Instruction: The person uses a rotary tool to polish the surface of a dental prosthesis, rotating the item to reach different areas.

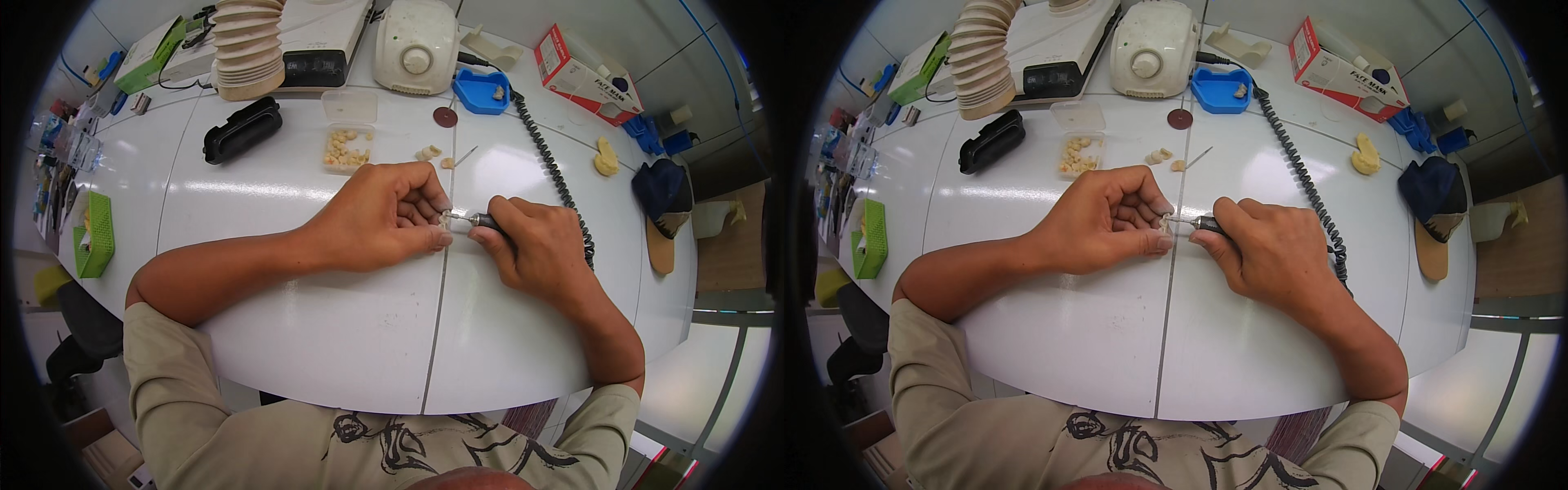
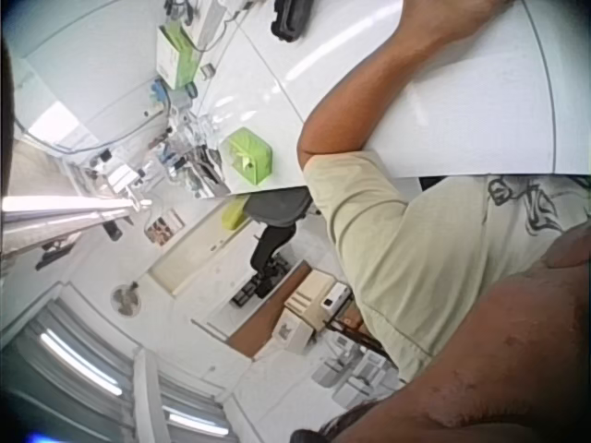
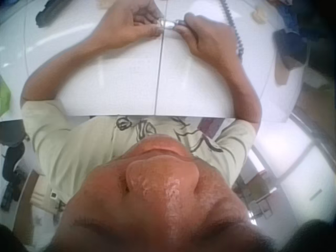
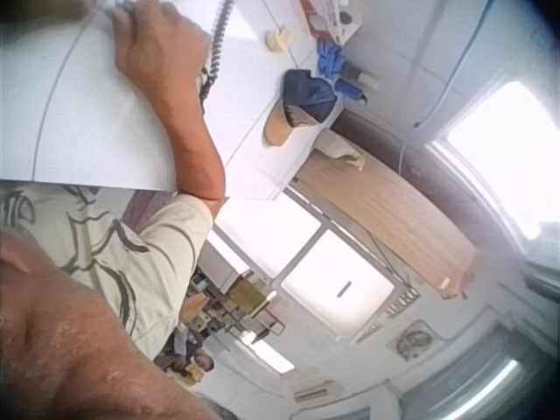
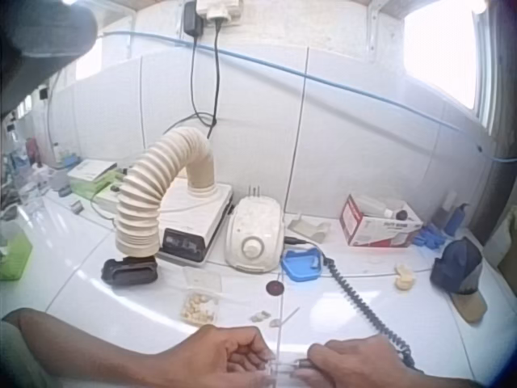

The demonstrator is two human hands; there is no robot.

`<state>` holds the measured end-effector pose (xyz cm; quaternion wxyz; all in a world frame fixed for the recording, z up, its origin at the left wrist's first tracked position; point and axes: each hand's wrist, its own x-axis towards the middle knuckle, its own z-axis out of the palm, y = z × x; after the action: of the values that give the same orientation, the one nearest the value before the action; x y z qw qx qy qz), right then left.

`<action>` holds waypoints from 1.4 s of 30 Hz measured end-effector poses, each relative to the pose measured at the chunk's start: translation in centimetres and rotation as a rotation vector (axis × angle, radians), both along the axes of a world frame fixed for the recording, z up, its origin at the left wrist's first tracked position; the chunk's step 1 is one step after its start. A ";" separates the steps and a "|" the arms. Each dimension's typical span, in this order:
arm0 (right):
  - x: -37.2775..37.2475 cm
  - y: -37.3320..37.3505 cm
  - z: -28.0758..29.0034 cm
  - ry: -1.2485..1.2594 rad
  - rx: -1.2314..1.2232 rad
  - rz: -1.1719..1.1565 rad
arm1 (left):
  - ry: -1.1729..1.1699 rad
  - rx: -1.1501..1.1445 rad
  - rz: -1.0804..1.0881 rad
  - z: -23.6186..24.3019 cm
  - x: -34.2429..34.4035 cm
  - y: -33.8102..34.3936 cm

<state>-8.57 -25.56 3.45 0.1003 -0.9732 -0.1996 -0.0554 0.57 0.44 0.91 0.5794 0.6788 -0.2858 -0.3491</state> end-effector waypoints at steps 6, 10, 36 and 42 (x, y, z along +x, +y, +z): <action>0.0 0.0 0.1 0.007 0.000 0.003 | -0.010 -0.010 0.024 -0.1 -0.1 -0.1; 0.0 0.0 -0.1 -0.010 0.016 0.014 | -0.053 -0.012 0.045 -0.2 -0.3 -0.1; -0.2 -0.3 -0.5 -0.040 0.015 -0.015 | -0.114 0.039 0.053 0.0 -0.6 0.0; -0.2 -0.5 -0.5 -0.033 0.035 -0.009 | -0.158 0.078 0.036 0.1 -0.6 0.0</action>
<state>-8.75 -26.04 2.94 0.1136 -0.9711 -0.1960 -0.0754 0.01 0.40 1.00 0.5344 0.7312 -0.3047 -0.2948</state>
